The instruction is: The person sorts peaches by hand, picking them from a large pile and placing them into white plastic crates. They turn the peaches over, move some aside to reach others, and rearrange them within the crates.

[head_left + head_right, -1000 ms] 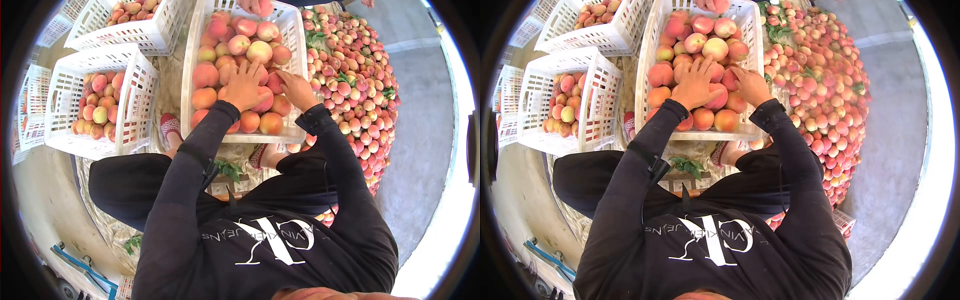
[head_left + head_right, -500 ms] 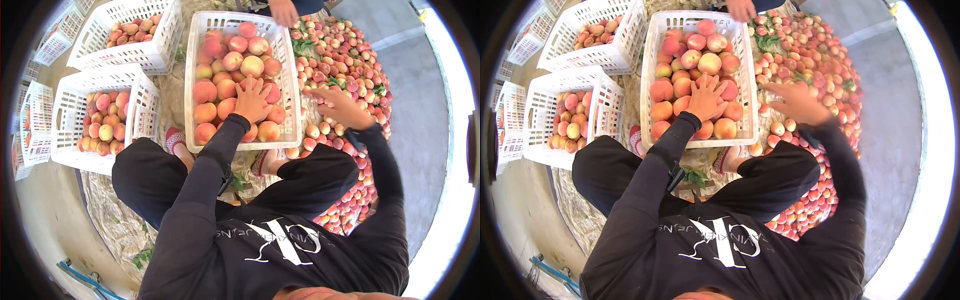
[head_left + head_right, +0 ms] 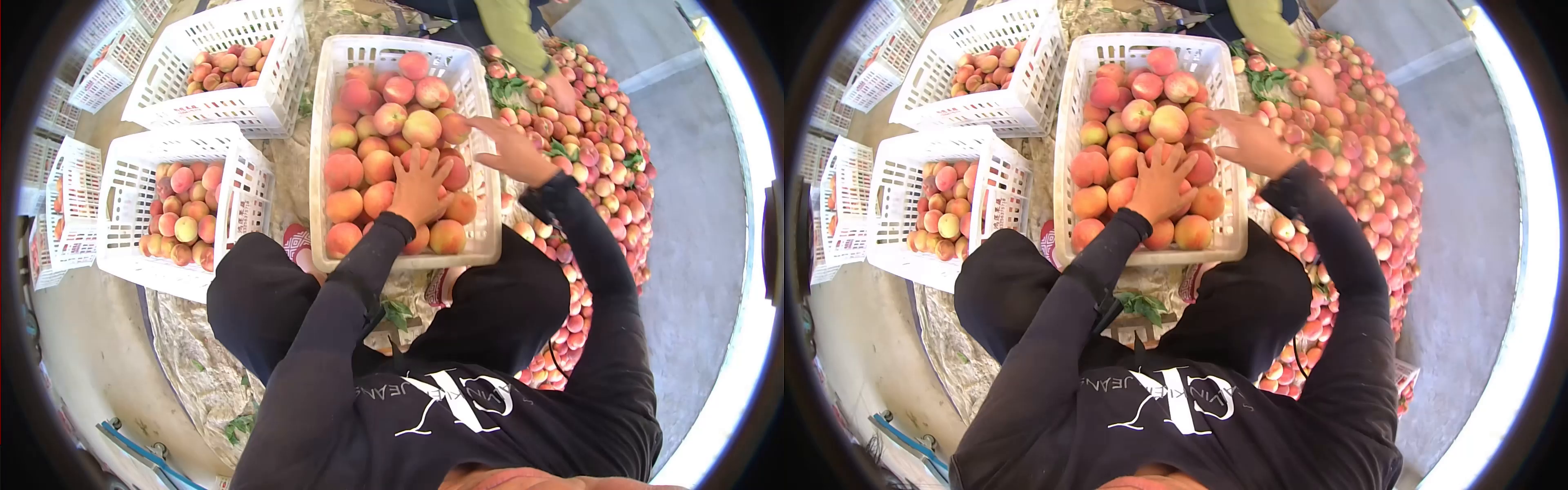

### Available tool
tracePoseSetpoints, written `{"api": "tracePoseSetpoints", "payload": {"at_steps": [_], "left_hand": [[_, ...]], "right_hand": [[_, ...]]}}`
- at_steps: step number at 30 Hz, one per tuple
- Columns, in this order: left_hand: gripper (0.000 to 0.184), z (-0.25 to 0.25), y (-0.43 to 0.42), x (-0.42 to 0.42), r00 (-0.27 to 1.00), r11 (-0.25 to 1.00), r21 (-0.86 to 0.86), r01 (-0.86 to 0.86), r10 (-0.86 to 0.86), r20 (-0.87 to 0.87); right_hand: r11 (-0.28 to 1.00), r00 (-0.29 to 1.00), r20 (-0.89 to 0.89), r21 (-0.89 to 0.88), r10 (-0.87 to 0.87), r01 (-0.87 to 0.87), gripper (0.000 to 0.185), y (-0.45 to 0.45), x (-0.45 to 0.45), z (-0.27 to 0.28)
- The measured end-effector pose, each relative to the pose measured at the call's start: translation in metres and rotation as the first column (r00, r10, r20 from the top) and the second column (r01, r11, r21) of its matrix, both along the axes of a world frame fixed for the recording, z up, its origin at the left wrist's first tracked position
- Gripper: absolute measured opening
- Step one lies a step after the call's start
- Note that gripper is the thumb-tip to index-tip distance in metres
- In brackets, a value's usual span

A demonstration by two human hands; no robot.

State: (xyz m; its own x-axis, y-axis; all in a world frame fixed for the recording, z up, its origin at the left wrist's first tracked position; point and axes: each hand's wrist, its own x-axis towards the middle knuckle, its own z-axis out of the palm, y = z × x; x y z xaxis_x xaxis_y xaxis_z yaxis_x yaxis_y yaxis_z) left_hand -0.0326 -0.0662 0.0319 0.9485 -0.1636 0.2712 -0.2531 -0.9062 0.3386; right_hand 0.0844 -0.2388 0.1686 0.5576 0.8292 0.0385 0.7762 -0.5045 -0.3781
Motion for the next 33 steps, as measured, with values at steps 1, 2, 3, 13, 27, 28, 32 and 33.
{"api": "tracePoseSetpoints", "payload": {"at_steps": [1, 2, 3, 13, 27, 28, 32, 33], "left_hand": [[0.068, 0.002, -0.001, -0.001, 1.000, 1.000, 0.004, -0.002, 0.002, -0.001], [0.070, 0.001, -0.002, -0.001, 1.000, 1.000, -0.019, -0.010, 0.010, 0.007], [0.070, 0.000, -0.002, -0.001, 1.000, 1.000, -0.008, -0.017, 0.017, -0.003], [0.065, 0.003, -0.004, 0.001, 1.000, 0.993, -0.117, -0.016, 0.016, 0.004], [0.049, 0.004, -0.005, 0.001, 0.996, 0.987, -0.160, -0.017, 0.031, 0.080], [0.053, 0.004, -0.004, 0.000, 0.995, 0.984, -0.179, -0.023, 0.040, 0.095], [0.054, 0.006, -0.006, -0.001, 0.997, 0.986, -0.160, -0.050, 0.059, 0.053], [0.054, 0.005, -0.006, 0.000, 0.997, 0.986, -0.156, -0.051, 0.060, 0.053]], "right_hand": [[0.998, 0.998, -0.013, -0.030, 0.063, -0.063, 0.059, 0.022, 0.014, -0.018], [0.989, 0.984, 0.102, 0.022, 0.145, -0.148, 0.060, 0.039, 0.033, -0.046], [0.987, 0.984, 0.093, 0.034, 0.151, -0.154, 0.060, 0.056, 0.038, -0.058], [0.890, 0.522, -0.838, 0.107, -0.159, 0.443, 0.057, 0.105, 0.067, -0.113], [0.796, -0.122, -0.946, 0.178, 0.300, 0.579, 0.056, 0.146, 0.054, -0.085], [0.842, -0.148, -0.951, 0.160, 0.271, 0.514, 0.055, 0.153, 0.068, -0.099], [0.962, 0.691, -0.670, 0.176, 0.272, -0.208, 0.063, 0.187, 0.070, -0.108], [0.905, 0.922, -0.368, -0.340, 0.123, -0.256, 0.067, 0.197, 0.063, -0.103]]}}
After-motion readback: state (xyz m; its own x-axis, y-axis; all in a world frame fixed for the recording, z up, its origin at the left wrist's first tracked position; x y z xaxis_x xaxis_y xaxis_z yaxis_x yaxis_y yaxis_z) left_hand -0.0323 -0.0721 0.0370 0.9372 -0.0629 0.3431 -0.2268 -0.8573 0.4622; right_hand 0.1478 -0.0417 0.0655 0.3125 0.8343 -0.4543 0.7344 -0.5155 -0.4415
